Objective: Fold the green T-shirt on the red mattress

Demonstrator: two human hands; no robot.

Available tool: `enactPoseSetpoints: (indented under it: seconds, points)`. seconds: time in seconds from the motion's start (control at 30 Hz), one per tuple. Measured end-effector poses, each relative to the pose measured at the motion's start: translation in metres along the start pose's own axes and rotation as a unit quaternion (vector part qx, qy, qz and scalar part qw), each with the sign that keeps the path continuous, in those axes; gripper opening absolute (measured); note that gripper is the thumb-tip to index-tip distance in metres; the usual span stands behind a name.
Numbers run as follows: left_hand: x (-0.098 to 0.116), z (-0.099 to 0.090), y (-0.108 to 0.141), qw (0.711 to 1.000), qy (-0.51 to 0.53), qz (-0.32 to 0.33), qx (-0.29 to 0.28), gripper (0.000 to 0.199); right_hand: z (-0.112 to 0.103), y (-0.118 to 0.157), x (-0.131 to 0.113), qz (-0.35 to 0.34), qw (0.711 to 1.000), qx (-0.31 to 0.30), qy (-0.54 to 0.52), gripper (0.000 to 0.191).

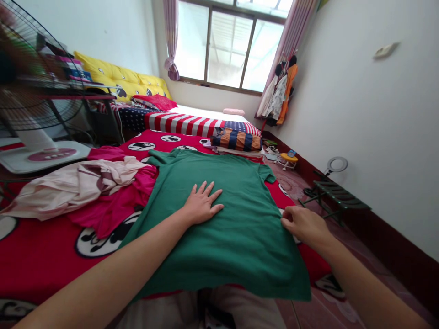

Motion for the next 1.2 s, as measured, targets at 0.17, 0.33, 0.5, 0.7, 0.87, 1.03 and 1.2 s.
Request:
enactPoseSetpoints:
  seconds: [0.17,0.33,0.5,0.7,0.87,1.03,1.2]
  points:
    - [0.000,0.001,0.000,1.000,0.000,0.001,0.005,0.067,0.010,0.018,-0.005,-0.034,0.997,-0.055,-0.039,0.013]
    - [0.000,0.001,-0.001,1.000,-0.001,-0.001,0.005,0.067,0.017,0.020,0.004,-0.039,0.994,-0.070,-0.071,0.014]
    - [0.000,0.000,0.001,1.000,0.008,0.005,0.001,0.073,0.018,0.019,0.010,-0.051,0.991,-0.108,-0.064,0.012]
    - [0.004,-0.003,0.001,1.000,0.022,0.004,-0.006,0.079,-0.031,-0.005,-0.058,-0.110,0.985,0.029,-0.130,0.036]
    - [-0.021,-0.019,-0.003,0.996,0.035,-0.069,0.051,0.059,-0.024,-0.021,-0.182,-0.260,0.922,0.099,-0.268,0.065]
    - [-0.081,-0.017,0.002,0.982,-0.013,-0.186,0.024,0.069,0.030,-0.036,-0.214,-0.287,0.940,0.014,-0.185,0.078]
    - [-0.108,-0.015,0.012,0.967,-0.016,-0.252,0.006,0.078,0.052,-0.072,-0.110,-0.094,0.993,0.001,-0.074,0.079]
Point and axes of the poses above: each hand's wrist, its own y-axis away from the middle knuckle, its own z-axis out of the palm, x = y × z, the point moved 9 cm from there along -y, towards the middle knuckle, and after that the axes turned 1 degree about -x, right-handed, at the moved point
